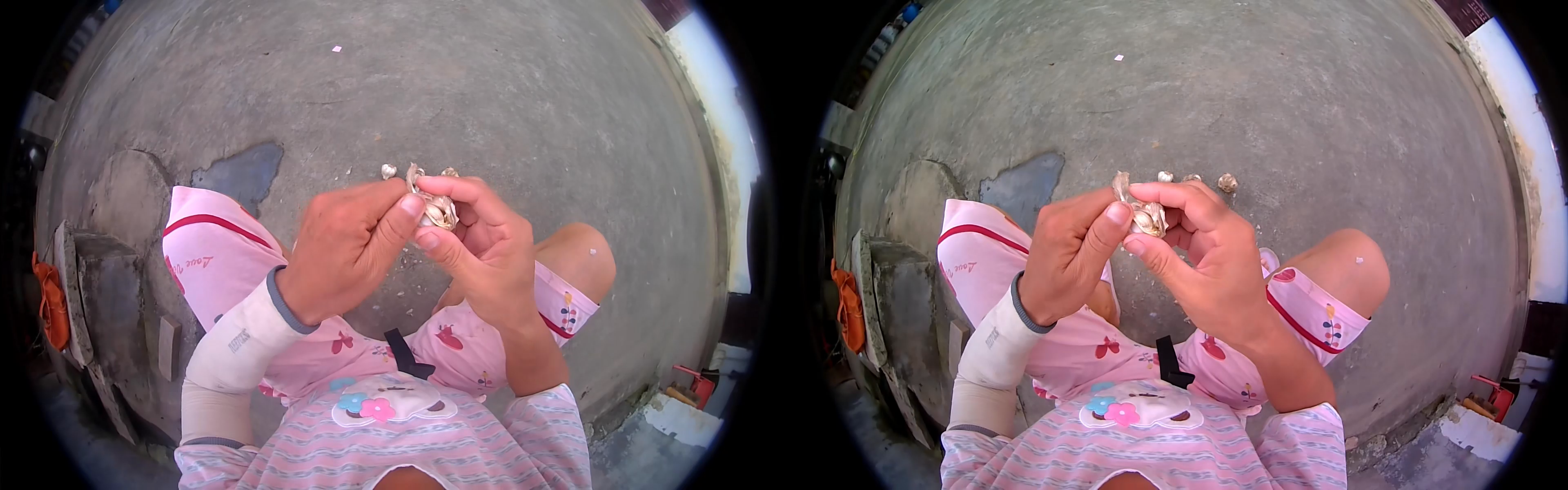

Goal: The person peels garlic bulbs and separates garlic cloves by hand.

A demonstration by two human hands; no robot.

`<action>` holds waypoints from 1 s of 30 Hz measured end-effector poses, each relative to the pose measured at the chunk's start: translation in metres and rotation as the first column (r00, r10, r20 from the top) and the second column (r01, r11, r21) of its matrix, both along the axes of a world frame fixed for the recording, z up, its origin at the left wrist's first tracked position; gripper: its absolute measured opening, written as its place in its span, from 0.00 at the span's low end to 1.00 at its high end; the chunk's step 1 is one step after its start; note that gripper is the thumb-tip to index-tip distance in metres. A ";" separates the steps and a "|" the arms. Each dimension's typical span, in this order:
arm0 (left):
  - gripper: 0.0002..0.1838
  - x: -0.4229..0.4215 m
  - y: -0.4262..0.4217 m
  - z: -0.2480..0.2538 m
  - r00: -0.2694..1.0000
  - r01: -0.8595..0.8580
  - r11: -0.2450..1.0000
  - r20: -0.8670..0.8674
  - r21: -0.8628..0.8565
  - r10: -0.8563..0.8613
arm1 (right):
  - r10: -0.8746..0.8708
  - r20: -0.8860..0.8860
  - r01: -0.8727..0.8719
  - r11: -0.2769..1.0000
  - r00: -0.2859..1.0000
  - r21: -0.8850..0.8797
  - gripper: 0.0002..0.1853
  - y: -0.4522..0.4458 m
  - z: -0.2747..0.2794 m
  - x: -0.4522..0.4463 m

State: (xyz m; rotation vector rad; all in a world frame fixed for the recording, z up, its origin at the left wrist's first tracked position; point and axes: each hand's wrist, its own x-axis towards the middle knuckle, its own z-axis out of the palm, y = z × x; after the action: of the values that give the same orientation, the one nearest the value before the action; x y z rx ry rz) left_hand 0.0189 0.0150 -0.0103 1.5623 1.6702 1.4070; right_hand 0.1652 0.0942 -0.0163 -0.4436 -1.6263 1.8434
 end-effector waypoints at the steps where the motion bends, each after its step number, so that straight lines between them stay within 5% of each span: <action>1: 0.13 0.000 0.001 -0.002 0.999 0.014 1.000 0.039 0.005 -0.014 | 0.000 -0.008 0.000 1.000 1.000 0.011 0.19 0.000 0.001 0.000; 15: 0.18 0.012 -0.001 -0.004 0.877 0.067 0.992 0.480 -0.108 -0.007 | 0.018 -0.146 -0.033 0.994 0.989 -0.101 0.17 -0.004 -0.006 0.000; 19: 0.16 0.013 0.000 -0.005 0.922 0.011 0.998 0.387 -0.062 0.014 | -0.034 -0.171 0.020 0.996 0.985 -0.084 0.15 -0.010 -0.007 -0.006; 22: 0.14 0.017 0.002 -0.008 0.983 -0.088 0.994 0.164 0.057 0.078 | -0.117 0.005 0.114 0.976 0.993 0.183 0.13 -0.008 -0.006 -0.004; 24: 0.13 0.016 0.000 -0.007 0.992 -0.115 0.991 0.067 0.071 0.110 | -0.086 0.103 0.068 0.983 0.991 0.168 0.13 -0.010 0.001 -0.002; 27: 0.16 0.014 -0.001 -0.009 0.997 -0.027 0.999 0.074 0.034 0.025 | -0.075 0.139 0.042 0.973 0.987 0.229 0.14 -0.010 0.001 0.001; 30: 0.16 0.022 -0.003 -0.006 0.955 -0.024 0.999 0.298 0.039 0.012 | -0.092 0.048 0.072 0.945 0.995 0.318 0.15 -0.011 -0.004 -0.002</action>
State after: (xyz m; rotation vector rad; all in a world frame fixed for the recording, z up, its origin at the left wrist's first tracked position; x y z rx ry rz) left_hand 0.0406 0.0118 -0.0165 1.2821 1.4858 1.6064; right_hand 0.1629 0.0828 -0.0200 -0.4223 -1.8758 1.4844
